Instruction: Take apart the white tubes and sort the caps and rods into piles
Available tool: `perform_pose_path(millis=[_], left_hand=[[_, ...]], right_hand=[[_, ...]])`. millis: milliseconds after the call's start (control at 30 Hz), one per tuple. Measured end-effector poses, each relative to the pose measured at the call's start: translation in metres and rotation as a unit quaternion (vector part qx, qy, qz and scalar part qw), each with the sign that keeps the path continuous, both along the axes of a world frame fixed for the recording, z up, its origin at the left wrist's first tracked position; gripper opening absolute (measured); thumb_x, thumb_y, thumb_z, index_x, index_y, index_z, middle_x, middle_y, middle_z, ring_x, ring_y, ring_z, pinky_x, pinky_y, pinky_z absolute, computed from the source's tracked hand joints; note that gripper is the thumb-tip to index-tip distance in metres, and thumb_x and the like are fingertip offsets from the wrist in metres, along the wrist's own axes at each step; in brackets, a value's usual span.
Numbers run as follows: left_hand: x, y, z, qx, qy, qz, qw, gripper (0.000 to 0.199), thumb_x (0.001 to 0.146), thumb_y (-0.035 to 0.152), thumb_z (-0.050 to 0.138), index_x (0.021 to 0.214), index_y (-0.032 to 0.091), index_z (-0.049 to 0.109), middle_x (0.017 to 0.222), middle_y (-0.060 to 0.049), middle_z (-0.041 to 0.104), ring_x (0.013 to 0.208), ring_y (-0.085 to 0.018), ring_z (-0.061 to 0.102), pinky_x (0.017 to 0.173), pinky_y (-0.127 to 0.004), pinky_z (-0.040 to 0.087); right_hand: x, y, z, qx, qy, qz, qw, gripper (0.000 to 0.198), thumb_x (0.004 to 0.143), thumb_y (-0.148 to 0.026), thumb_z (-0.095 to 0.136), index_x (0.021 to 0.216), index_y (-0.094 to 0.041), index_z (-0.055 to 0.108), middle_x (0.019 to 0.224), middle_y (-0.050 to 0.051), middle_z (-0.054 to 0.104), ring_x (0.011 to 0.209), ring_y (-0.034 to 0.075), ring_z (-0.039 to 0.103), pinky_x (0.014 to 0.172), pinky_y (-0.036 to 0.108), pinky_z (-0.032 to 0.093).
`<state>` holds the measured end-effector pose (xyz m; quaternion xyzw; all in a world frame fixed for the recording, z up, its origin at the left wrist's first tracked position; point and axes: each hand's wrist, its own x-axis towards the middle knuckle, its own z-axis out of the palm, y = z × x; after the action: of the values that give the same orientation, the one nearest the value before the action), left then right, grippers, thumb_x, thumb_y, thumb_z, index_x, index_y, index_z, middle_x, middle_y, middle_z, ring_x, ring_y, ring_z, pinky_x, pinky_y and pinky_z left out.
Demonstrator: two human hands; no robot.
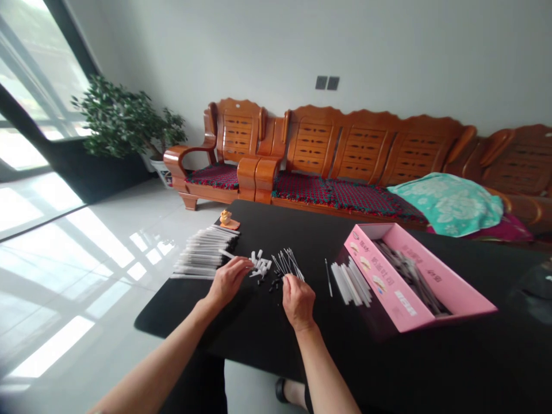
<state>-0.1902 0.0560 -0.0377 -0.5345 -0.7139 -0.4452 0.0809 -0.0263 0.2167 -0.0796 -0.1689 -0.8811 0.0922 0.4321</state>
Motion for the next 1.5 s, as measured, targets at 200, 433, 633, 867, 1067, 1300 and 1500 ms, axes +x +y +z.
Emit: perform_pose_path(millis=[200, 433, 633, 867, 1067, 1300, 1500], left_hand=[[0.03, 0.043, -0.015, 0.032, -0.047, -0.104, 0.993, 0.022, 0.097, 0.02, 0.044, 0.101, 0.021, 0.065, 0.099, -0.006, 0.066, 0.09, -0.015, 0.065, 0.081, -0.026, 0.053], [0.036, 0.04, -0.023, 0.086, -0.163, -0.021, 0.983, 0.02, 0.091, 0.031, 0.056, 0.104, 0.02, 0.067, 0.102, -0.007, 0.066, 0.072, -0.014, 0.065, 0.068, -0.026, 0.055], [0.022, 0.046, -0.025, 0.105, -0.538, -0.106, 0.83, 0.042, 0.086, 0.051, 0.058, 0.101, 0.013, 0.065, 0.072, -0.004, 0.063, 0.045, -0.009, 0.053, 0.038, -0.018, 0.041], [0.017, 0.048, -0.029, 0.143, -0.595, -0.141, 0.778, 0.04, 0.08, 0.047, 0.068, 0.093, 0.009, 0.066, 0.066, -0.004, 0.064, 0.055, -0.012, 0.061, 0.051, -0.021, 0.05], [0.017, 0.048, -0.03, 0.138, -0.584, -0.118, 0.791, 0.04, 0.079, 0.048, 0.069, 0.089, 0.009, 0.066, 0.065, -0.004, 0.065, 0.054, -0.012, 0.062, 0.051, -0.022, 0.05], [0.017, 0.048, -0.033, 0.144, -0.577, -0.094, 0.798, 0.039, 0.079, 0.048, 0.069, 0.083, 0.01, 0.065, 0.062, -0.003, 0.064, 0.051, -0.011, 0.06, 0.049, -0.021, 0.049], [0.017, 0.049, -0.032, 0.138, -0.581, -0.085, 0.798, 0.04, 0.078, 0.049, 0.069, 0.083, 0.01, 0.064, 0.061, -0.003, 0.064, 0.051, -0.012, 0.061, 0.049, -0.022, 0.05]], right_hand=[[0.0, -0.008, 0.006, -0.003, -0.052, 0.061, 0.997, 0.022, 0.098, -0.025, 0.043, 0.101, -0.015, 0.062, 0.081, 0.007, 0.071, 0.072, 0.017, 0.067, 0.069, 0.025, 0.046], [0.0, -0.005, 0.004, 0.027, -0.01, 0.01, 1.0, 0.023, 0.098, -0.022, 0.042, 0.094, -0.013, 0.063, 0.072, 0.006, 0.068, 0.063, 0.016, 0.065, 0.063, 0.025, 0.044], [-0.002, -0.009, 0.005, 0.039, -0.01, 0.024, 0.999, 0.025, 0.099, -0.023, 0.04, 0.1, -0.014, 0.064, 0.078, 0.009, 0.071, 0.069, 0.017, 0.067, 0.068, 0.026, 0.047], [-0.004, -0.015, 0.005, 0.035, -0.063, 0.067, 0.995, 0.025, 0.099, -0.021, 0.038, 0.099, -0.013, 0.062, 0.075, 0.006, 0.068, 0.069, 0.015, 0.064, 0.068, 0.024, 0.043], [-0.005, -0.015, 0.003, 0.057, -0.083, 0.064, 0.993, 0.027, 0.099, -0.019, 0.037, 0.085, -0.015, 0.06, 0.065, 0.003, 0.063, 0.06, 0.012, 0.059, 0.062, 0.023, 0.035], [-0.007, -0.016, 0.0, 0.09, -0.1, 0.054, 0.989, 0.031, 0.1, -0.02, 0.039, 0.074, -0.017, 0.057, 0.057, 0.0, 0.059, 0.052, 0.011, 0.055, 0.056, 0.024, 0.03], [-0.007, -0.014, -0.001, 0.057, -0.077, 0.057, 0.994, 0.028, 0.1, -0.023, 0.041, 0.083, -0.016, 0.061, 0.06, 0.001, 0.063, 0.055, 0.011, 0.059, 0.057, 0.024, 0.034]])
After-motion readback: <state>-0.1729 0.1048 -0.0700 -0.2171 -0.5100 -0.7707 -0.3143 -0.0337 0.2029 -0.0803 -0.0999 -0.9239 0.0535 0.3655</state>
